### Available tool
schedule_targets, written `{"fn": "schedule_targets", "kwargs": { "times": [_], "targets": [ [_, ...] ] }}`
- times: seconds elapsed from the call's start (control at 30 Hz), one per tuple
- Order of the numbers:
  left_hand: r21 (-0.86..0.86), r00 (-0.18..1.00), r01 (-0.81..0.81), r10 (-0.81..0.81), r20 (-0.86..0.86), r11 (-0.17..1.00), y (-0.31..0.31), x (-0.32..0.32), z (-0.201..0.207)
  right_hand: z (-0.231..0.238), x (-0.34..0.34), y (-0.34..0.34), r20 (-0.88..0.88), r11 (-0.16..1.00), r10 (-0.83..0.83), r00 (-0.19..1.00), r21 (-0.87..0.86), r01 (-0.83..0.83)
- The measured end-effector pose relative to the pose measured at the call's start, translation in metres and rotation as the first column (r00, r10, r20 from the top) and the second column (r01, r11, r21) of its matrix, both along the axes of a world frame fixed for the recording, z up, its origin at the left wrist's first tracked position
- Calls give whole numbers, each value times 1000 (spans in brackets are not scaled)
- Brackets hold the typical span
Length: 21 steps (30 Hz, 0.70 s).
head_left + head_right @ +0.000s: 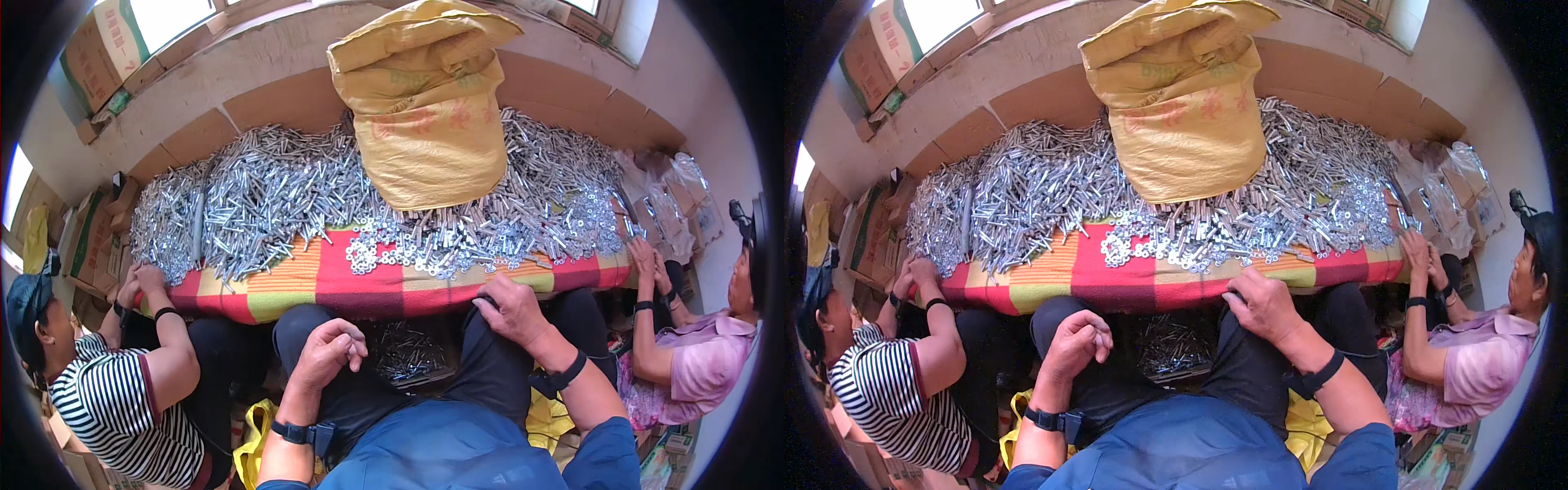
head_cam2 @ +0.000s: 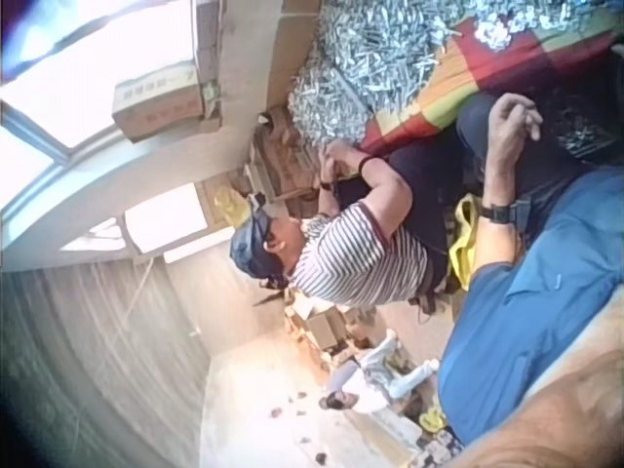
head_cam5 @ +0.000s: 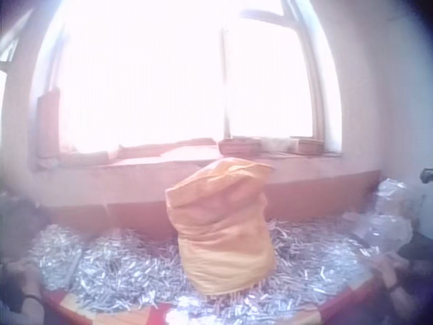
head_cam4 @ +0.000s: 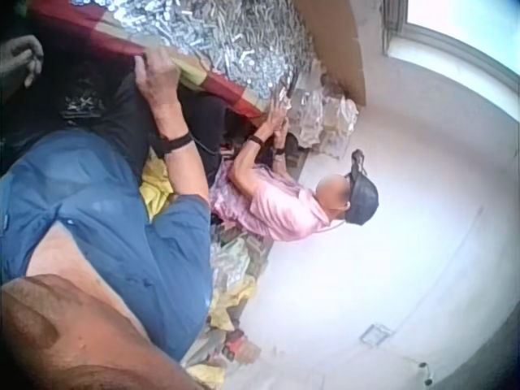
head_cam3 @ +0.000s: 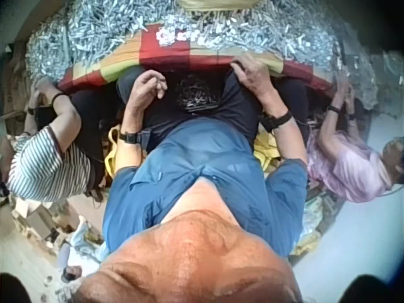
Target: Manually assembling small metal components by threading washers onto bolts or pins.
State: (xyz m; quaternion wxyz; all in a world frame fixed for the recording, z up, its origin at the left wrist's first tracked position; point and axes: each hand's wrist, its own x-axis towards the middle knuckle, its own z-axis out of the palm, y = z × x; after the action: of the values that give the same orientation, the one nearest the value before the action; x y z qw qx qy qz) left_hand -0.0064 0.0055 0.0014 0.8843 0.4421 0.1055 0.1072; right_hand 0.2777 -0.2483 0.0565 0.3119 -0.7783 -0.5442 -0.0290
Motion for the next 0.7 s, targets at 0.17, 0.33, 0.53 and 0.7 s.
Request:
{"fn": "schedule_targets", "kwargs": {
  "times": [0.17,0.33,0.53,0.7],
  "targets": [
    [7,999,32,-32,13,999,-1,3,-2,-12,19,14,-54,999,-33,998,-3,33],
    [21,1000,-3,3,-7,1000,-3,1,-2,-23,24,21,-84,999,-44,995,22,46],
    [20,1000,-2,2,-11,1000,-5,2,-4,-22,19,15,19,998,-57,998,4,57],
    [47,1000,-12,12,-15,999,-7,3,0,-15,8,12,36,996,-82,996,-26,83]
  ]
}}
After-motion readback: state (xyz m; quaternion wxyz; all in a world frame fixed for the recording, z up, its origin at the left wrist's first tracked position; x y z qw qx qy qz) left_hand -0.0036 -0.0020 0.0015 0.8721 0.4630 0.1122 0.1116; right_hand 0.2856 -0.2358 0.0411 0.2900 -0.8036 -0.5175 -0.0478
